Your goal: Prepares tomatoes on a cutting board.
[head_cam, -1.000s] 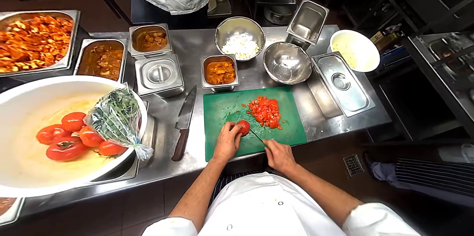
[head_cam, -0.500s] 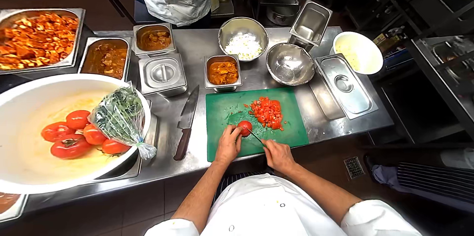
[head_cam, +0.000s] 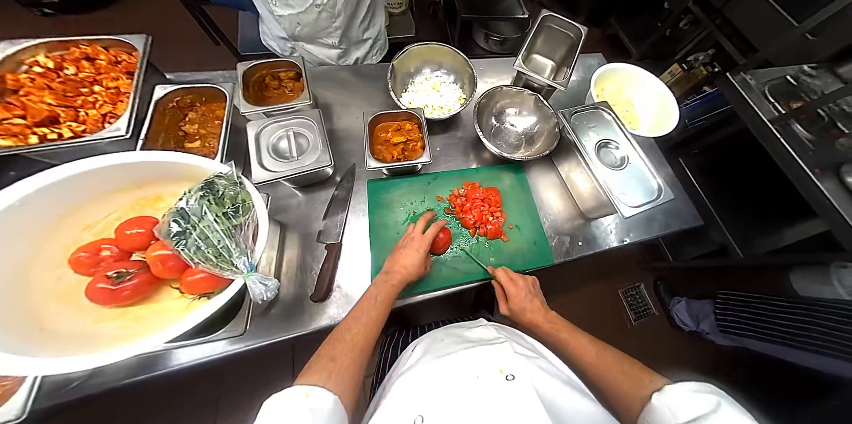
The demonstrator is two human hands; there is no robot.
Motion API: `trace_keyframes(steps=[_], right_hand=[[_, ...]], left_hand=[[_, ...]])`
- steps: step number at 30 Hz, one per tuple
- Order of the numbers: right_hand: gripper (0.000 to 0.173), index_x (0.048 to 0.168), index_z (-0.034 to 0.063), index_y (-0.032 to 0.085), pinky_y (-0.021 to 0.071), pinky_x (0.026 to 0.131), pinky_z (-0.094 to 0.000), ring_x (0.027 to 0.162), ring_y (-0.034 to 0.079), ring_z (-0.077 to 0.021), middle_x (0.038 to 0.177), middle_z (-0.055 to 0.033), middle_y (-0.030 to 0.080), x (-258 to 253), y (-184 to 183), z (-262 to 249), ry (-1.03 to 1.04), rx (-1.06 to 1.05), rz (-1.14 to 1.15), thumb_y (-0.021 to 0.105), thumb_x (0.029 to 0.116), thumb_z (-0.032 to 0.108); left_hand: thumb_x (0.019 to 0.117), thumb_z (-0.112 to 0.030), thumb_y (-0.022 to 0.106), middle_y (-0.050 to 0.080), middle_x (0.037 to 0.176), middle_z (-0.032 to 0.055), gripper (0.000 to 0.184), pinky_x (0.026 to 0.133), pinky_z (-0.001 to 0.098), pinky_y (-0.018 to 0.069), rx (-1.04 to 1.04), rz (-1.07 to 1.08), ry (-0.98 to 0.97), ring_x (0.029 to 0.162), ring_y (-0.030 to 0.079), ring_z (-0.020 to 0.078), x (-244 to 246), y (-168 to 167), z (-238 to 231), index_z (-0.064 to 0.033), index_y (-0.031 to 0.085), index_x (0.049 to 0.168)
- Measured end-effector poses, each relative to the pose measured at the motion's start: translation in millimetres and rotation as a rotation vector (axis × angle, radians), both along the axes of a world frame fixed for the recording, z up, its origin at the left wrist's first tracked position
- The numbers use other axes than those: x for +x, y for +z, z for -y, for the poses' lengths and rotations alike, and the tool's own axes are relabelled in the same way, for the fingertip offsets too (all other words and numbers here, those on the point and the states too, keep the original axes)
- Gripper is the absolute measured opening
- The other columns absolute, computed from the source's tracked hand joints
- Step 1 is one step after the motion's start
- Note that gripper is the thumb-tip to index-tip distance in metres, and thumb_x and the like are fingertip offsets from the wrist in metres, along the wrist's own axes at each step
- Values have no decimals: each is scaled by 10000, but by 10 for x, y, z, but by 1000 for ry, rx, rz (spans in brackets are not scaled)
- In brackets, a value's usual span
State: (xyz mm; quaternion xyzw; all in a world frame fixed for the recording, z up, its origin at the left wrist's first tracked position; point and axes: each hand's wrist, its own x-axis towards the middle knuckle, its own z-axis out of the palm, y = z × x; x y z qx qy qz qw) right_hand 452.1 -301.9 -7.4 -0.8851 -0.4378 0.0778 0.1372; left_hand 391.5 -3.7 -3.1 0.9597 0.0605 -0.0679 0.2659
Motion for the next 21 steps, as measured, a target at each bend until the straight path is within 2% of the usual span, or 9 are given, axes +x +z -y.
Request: trace_keyframes(steps=[2,4,7,9,11,13,17,20,21], right_hand=[[337,1256,151,692,605,659,-460,825,741,-245,1057,-52,744,47,33,-134,-121,-90,-31,499,993,237],[405,1361,175,634,597,742,-497,932,738,-270,1182,-58,729,59,95,-305,-169,-182,-122,462,1004,258],[427,1386,178,631,602,695,-505,860,742,-288,1122,-79,739,22,114,-446,-131,-127,-80,483,989,239],[415,1373,169,642,597,678,-522,822,739,-312,1088,-98,742,21,122,-492,-105,-124,-76,512,981,210],[389,1321,156,686,595,626,-514,759,739,-301,1029,-94,754,81,138,-547,-97,-48,-25,554,957,193],[370,1281,160,712,591,575,-490,702,730,-275,973,-74,755,129,128,-505,-113,14,62,577,939,199],[383,1312,160,691,597,658,-553,805,751,-318,1043,-88,769,93,28,-470,-87,-70,4,588,948,221],[364,1249,127,730,585,565,-529,709,740,-305,973,-85,772,106,0,-475,-71,63,112,603,918,210],[362,1248,129,729,586,569,-528,715,742,-306,979,-86,771,118,-12,-474,-66,51,113,600,919,208]], left_hand=[[756,-100,806,543,1470,46,774,1004,497,533,51,-73,-93,1245,570,323,169,20,-22,-257,546,1468],[736,-227,833,602,1353,64,726,995,497,549,42,-135,-55,1213,603,295,220,39,11,-228,572,1415],[769,-486,794,607,1354,119,766,1027,498,539,-31,-258,174,1233,621,291,135,133,156,-143,554,1410],[768,-559,779,590,1389,136,805,1015,482,553,-72,-273,324,1219,636,293,64,174,265,-121,558,1407],[759,-560,802,558,1426,147,838,985,476,571,-93,-231,385,1199,647,303,103,173,282,-130,547,1431],[747,-507,835,524,1462,140,873,987,464,576,-126,-158,348,1214,635,297,163,159,327,-170,513,1485],[843,-363,785,550,1443,144,706,1063,472,528,-206,-113,295,1279,597,298,52,88,323,-160,531,1469],[849,-361,782,567,1418,140,665,1056,471,529,-211,-97,312,1258,609,298,94,66,283,-161,555,1441],[851,-373,779,570,1416,133,667,1055,467,530,-208,-97,317,1256,611,290,85,63,280,-164,553,1443]])
